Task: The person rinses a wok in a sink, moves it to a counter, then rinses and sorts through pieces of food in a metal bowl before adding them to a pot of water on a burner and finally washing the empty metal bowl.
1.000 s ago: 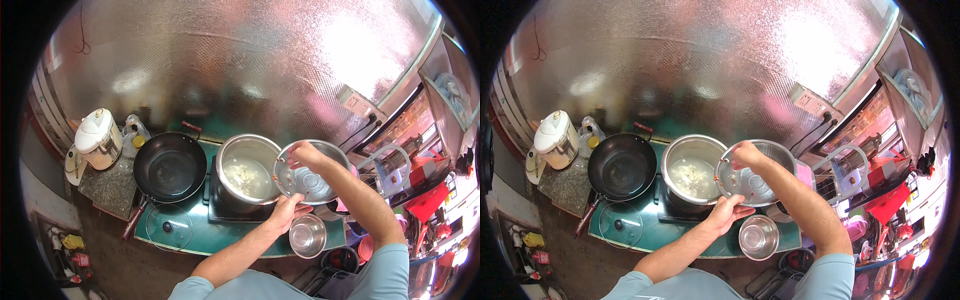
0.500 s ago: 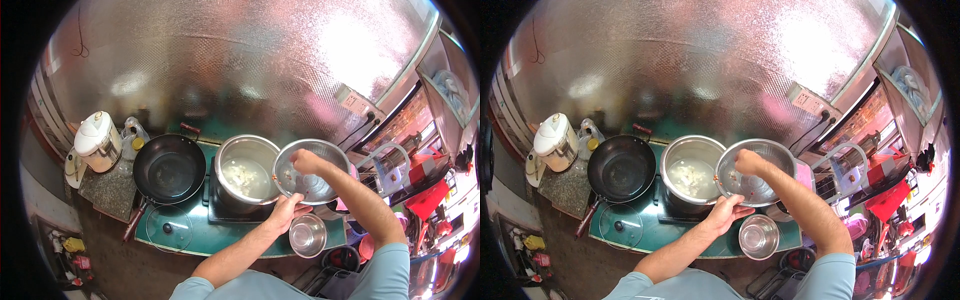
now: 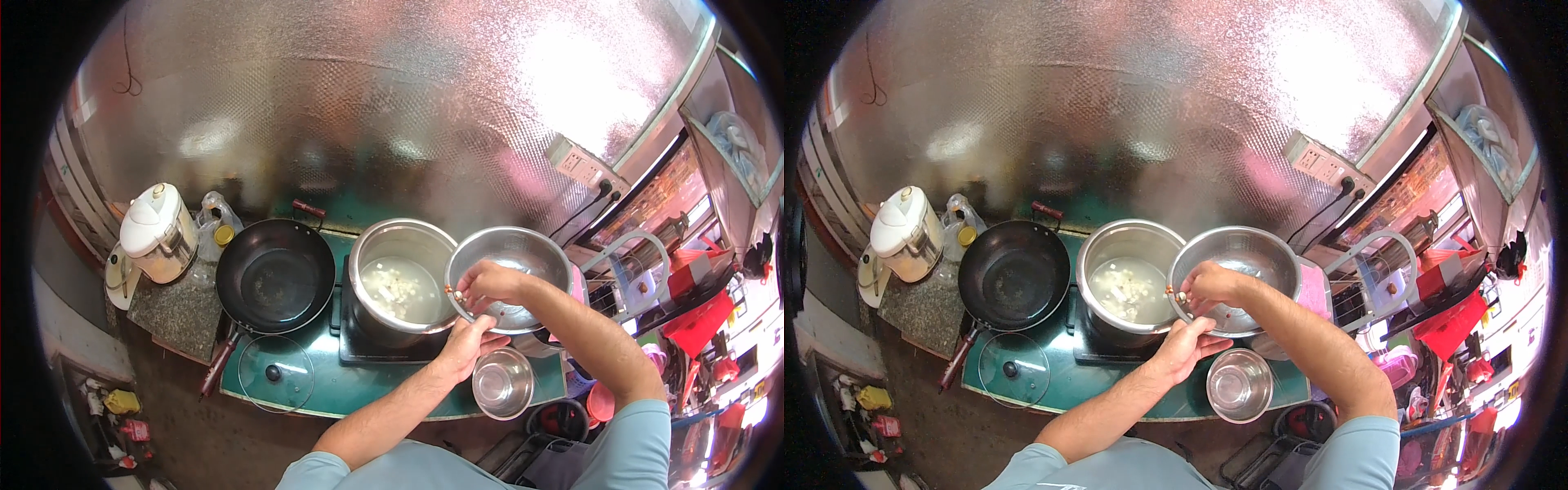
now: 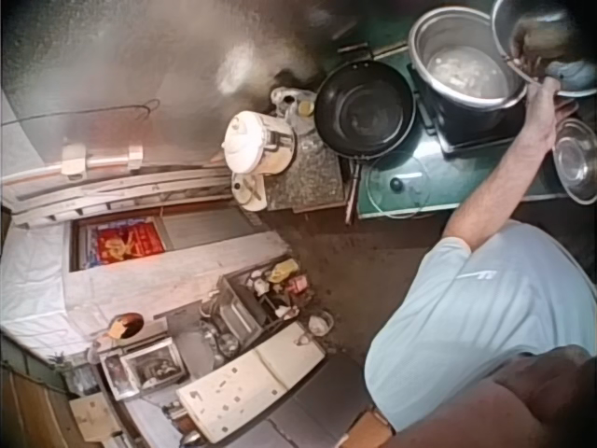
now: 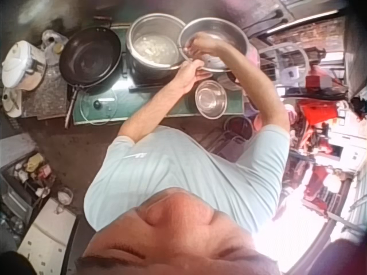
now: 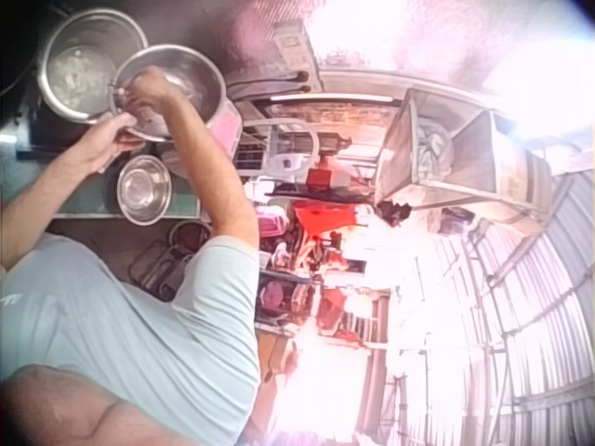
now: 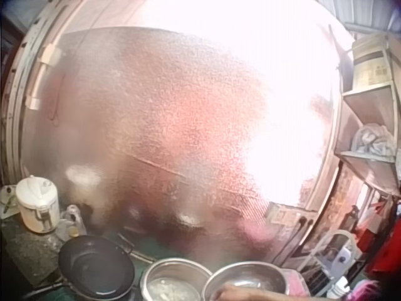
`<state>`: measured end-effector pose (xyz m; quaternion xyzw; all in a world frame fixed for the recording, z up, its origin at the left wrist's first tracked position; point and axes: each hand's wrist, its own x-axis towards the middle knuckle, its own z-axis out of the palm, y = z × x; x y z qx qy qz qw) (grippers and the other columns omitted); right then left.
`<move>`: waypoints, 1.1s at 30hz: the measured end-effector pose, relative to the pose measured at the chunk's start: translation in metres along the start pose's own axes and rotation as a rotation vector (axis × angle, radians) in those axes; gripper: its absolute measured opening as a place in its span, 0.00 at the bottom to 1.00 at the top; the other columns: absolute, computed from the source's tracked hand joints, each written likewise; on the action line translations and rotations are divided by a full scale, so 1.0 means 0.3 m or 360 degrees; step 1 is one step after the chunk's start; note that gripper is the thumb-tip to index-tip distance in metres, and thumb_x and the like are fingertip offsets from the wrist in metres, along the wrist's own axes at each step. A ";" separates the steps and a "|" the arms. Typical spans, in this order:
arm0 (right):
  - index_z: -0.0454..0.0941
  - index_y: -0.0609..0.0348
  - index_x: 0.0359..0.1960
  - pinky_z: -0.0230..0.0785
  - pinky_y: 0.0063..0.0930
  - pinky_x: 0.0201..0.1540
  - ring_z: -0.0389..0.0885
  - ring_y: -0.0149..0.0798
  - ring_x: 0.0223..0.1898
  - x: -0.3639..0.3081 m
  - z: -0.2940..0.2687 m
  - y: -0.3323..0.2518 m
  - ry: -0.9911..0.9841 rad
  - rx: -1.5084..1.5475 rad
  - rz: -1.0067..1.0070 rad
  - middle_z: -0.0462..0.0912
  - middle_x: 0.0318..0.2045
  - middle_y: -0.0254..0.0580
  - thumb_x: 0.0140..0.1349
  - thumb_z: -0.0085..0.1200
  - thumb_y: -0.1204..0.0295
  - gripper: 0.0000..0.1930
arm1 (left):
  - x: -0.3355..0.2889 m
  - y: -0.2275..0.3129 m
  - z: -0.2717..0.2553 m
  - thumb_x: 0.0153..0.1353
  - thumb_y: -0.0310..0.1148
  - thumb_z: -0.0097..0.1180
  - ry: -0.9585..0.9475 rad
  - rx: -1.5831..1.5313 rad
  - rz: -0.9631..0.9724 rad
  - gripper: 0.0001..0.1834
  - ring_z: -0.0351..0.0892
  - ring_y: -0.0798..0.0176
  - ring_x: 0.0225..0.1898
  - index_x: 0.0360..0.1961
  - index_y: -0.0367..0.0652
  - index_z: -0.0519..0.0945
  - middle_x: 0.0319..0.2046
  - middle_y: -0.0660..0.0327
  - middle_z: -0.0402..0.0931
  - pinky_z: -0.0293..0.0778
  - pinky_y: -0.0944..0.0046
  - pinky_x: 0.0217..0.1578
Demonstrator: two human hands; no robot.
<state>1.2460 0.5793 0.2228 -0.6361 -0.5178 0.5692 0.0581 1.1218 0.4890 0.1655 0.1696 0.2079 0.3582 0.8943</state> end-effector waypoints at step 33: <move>0.80 0.66 0.40 0.78 0.29 0.35 0.83 0.36 0.31 -0.198 -0.019 -0.040 -0.0161 -0.0988 0.0128 0.83 0.31 0.50 0.53 0.45 0.78 0.14 | -0.003 -0.002 -0.011 0.64 0.28 0.50 -0.0302 0.0073 0.0011 0.20 0.76 0.64 0.49 0.56 0.37 0.67 0.50 0.57 0.73 0.74 0.60 0.53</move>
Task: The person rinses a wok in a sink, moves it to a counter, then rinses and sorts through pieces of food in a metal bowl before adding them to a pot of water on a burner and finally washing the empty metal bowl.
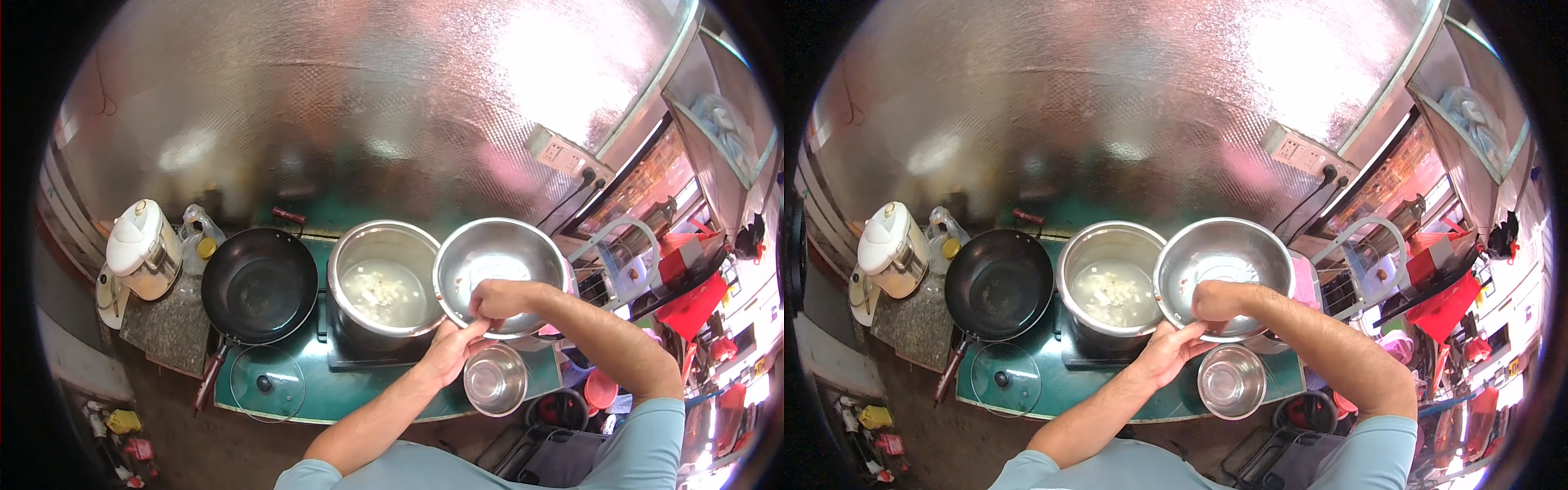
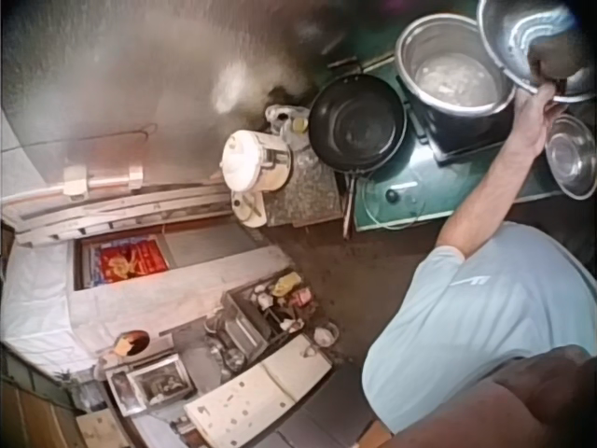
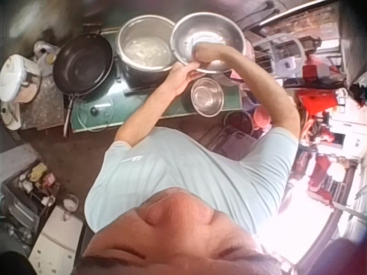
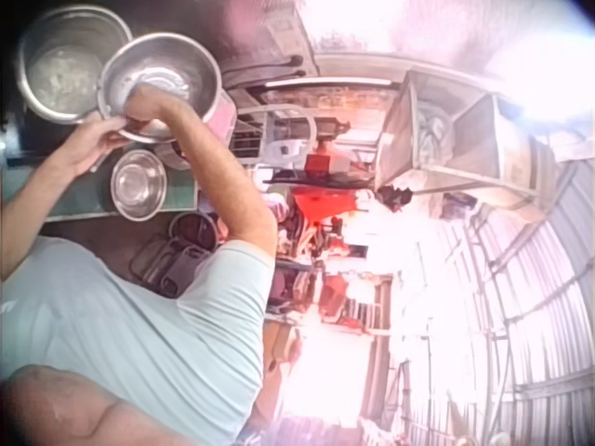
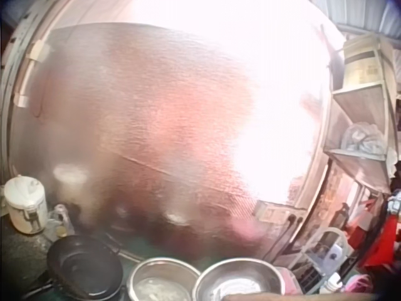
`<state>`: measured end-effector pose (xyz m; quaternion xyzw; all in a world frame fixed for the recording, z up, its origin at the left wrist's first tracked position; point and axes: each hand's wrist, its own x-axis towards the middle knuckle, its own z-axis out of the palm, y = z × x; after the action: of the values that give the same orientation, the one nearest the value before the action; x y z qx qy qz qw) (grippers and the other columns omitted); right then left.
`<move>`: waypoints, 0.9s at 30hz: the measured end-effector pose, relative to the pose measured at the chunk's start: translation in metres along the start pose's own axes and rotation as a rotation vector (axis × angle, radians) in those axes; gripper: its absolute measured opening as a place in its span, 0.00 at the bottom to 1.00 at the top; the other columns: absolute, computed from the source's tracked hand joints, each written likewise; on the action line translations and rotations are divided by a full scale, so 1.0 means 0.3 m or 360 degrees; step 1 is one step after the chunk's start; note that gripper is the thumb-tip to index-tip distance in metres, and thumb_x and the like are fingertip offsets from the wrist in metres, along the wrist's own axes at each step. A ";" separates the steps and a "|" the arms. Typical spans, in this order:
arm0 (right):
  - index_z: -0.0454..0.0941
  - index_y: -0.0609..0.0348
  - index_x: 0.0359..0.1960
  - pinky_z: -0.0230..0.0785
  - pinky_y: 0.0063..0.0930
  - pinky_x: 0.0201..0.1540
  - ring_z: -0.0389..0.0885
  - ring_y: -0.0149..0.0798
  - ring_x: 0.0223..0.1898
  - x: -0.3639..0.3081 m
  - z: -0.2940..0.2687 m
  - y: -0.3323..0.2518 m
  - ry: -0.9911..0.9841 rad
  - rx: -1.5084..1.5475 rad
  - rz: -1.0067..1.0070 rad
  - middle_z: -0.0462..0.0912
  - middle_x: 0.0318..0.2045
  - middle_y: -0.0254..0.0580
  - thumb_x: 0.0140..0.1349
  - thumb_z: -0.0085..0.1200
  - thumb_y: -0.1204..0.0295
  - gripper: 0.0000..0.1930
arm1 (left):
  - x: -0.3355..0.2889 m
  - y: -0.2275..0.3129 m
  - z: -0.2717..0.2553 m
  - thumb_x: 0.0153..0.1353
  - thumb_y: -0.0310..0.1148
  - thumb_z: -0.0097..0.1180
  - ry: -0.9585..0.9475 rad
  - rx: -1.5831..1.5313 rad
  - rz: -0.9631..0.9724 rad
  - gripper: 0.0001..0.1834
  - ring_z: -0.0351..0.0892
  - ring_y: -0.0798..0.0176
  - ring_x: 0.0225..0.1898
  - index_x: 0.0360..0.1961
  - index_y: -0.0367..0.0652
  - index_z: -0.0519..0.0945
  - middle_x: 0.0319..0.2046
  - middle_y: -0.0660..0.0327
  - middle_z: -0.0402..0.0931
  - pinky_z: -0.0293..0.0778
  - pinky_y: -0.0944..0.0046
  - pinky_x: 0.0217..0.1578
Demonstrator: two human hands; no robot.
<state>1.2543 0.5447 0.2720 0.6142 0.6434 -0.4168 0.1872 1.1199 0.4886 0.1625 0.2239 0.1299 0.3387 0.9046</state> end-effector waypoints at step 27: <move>0.78 0.67 0.43 0.74 0.29 0.38 0.82 0.35 0.35 0.020 0.024 0.061 0.0325 -0.0177 -0.0084 0.83 0.30 0.51 0.51 0.48 0.76 0.16 | -0.013 -0.006 -0.027 0.63 0.28 0.52 0.0028 0.0028 0.0062 0.19 0.76 0.65 0.49 0.55 0.38 0.69 0.48 0.59 0.74 0.74 0.63 0.53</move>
<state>1.2687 0.5410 0.2577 0.6249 0.6973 -0.3205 0.1436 1.1148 0.4872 0.1550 0.2313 0.1364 0.3570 0.8947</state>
